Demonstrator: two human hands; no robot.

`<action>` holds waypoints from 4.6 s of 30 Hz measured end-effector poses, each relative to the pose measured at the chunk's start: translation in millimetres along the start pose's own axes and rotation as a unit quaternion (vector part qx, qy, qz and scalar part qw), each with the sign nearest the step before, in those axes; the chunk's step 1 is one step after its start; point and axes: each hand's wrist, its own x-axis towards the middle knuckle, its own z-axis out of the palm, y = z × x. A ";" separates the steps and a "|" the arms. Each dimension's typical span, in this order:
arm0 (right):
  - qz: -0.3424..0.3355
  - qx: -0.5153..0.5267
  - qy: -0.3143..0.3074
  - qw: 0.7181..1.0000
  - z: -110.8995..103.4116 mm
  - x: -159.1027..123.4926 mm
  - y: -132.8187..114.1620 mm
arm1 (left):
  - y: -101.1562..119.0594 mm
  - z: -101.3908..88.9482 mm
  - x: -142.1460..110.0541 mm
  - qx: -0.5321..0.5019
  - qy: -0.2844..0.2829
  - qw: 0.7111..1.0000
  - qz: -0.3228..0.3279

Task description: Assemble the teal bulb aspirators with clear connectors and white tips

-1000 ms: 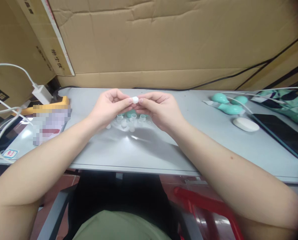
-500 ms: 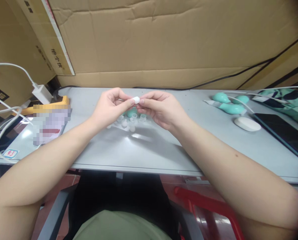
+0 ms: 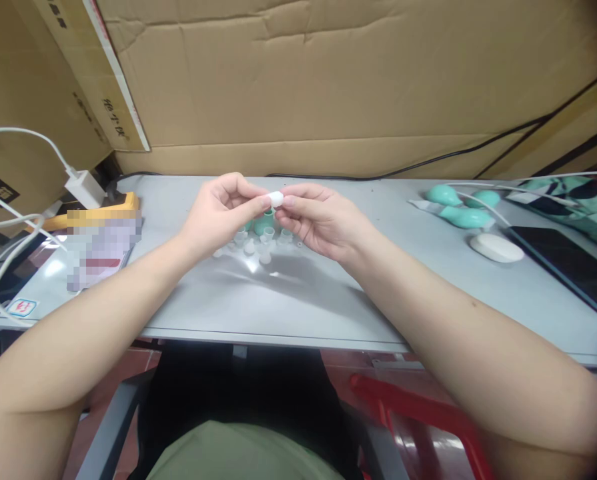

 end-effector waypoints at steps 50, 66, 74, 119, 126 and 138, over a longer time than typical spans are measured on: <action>-0.243 -0.551 -0.063 0.796 -16.9 -13.6 -24.3 | 6.3 -18.4 0.3 0.428 -0.144 0.879 0.154; -0.323 -0.584 0.000 0.745 -11.7 -12.1 -12.0 | 1.2 -14.4 2.5 0.359 -0.061 0.917 0.161; -0.336 -0.577 -0.032 0.744 -11.0 -9.3 -6.1 | 0.2 -16.8 2.7 0.399 -0.089 0.891 0.196; -0.286 -0.574 -0.105 0.760 -20.1 -4.7 -6.6 | 7.0 -15.8 0.1 0.459 -0.173 0.856 0.161; -0.225 -0.580 -0.099 0.777 -15.2 -5.8 -7.8 | 5.2 -16.8 1.1 0.433 -0.178 0.869 0.159; -0.245 -0.532 -0.094 0.805 -19.4 -10.8 -15.6 | 6.7 -22.0 3.0 0.422 -0.185 0.869 0.178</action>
